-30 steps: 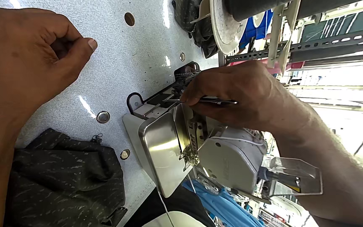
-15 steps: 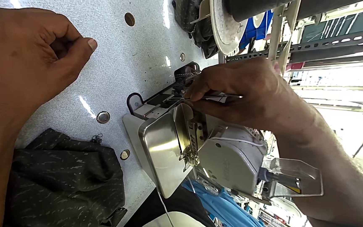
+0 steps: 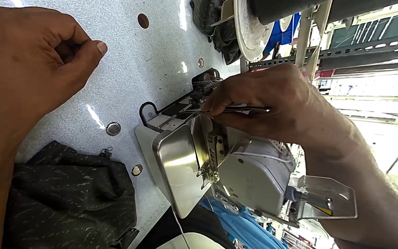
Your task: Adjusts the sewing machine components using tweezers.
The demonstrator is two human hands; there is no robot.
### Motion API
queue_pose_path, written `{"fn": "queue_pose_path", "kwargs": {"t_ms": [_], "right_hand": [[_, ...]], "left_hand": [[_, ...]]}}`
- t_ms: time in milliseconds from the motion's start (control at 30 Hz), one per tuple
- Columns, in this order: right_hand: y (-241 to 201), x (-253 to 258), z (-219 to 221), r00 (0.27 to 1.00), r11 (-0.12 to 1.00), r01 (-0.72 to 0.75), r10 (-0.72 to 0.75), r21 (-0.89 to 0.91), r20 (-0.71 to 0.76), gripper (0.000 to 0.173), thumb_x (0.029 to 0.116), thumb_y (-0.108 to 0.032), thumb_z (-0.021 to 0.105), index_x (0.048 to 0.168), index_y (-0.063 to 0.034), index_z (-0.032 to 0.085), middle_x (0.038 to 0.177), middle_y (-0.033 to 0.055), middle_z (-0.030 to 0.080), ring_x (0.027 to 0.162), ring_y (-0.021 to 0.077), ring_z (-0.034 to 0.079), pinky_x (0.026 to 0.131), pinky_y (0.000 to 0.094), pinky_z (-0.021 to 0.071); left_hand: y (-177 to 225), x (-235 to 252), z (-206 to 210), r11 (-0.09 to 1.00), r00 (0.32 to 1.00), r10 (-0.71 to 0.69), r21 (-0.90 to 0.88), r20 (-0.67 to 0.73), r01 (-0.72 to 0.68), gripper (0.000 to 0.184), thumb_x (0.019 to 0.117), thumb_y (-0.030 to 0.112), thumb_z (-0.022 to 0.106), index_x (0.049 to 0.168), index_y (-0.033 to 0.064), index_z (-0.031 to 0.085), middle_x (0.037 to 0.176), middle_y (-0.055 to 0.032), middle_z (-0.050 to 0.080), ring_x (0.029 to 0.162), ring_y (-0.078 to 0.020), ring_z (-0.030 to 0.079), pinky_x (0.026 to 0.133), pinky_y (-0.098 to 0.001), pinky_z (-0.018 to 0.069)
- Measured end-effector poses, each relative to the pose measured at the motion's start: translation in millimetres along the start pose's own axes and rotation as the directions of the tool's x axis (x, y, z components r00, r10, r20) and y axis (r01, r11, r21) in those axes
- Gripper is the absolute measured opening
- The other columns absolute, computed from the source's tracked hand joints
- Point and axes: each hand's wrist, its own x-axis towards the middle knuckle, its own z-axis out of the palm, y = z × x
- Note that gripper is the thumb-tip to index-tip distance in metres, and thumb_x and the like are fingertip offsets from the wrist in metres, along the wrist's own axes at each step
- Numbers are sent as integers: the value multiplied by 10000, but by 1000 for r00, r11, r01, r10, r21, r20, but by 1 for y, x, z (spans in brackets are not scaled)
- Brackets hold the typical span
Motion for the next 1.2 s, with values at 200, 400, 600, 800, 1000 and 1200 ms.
{"fn": "queue_pose_path", "kwargs": {"t_ms": [200, 400, 600, 800, 1000, 1200], "right_hand": [[1, 1, 1, 1000, 1000, 2, -2, 3, -2, 87, 930, -59, 638, 914, -77, 721, 894, 9, 734, 780, 16, 663, 679, 162, 543], [2, 2, 3, 1000, 1000, -10, 10, 14, 6, 78, 926, -61, 644, 922, -80, 720, 892, 4, 730, 772, 13, 654, 666, 161, 534], [0, 4, 4, 1000, 1000, -8, 8, -7, 21, 93, 934, -61, 625, 909, -94, 709, 876, -9, 720, 749, 5, 638, 637, 162, 513], [0, 1, 3, 1000, 1000, -16, 17, 9, -25, 78, 898, -77, 631, 889, -88, 708, 909, 18, 729, 822, 30, 673, 695, 173, 543], [1, -4, 0, 996, 999, -42, 43, 19, -74, 75, 886, -86, 631, 884, -85, 706, 894, 6, 725, 808, 11, 664, 682, 159, 539], [1, -4, -1, 991, 995, -99, 100, 6, -85, 60, 916, -101, 647, 932, -85, 702, 919, 2, 720, 815, 5, 662, 698, 153, 548]], "left_hand": [[-1, -1, -1, 999, 1000, -20, 40, 2, 20, 397, 1018, 470, 557, 941, 92, 652, 773, -3, 564, 607, -44, 468, 555, -259, 373], [0, -2, -1, 999, 1000, -23, 46, 2, 23, 400, 1020, 466, 557, 945, 85, 652, 777, -10, 565, 610, -40, 468, 558, -252, 371], [-1, -1, -1, 998, 999, -38, 53, 13, 37, 408, 1018, 483, 552, 949, 93, 650, 784, -10, 573, 611, -46, 481, 558, -264, 386], [-1, -1, -1, 999, 1000, -28, 40, 11, 28, 391, 1016, 470, 558, 946, 97, 650, 776, -3, 565, 608, -41, 473, 553, -258, 378], [0, 0, 0, 1000, 1000, -14, 11, 6, 14, 372, 1018, 443, 564, 924, 93, 647, 765, 15, 553, 601, -10, 453, 545, -216, 357], [-1, -2, 0, 998, 999, -33, 46, 1, 33, 395, 1019, 469, 554, 940, 94, 649, 772, -6, 565, 608, -47, 478, 556, -260, 382]]}}
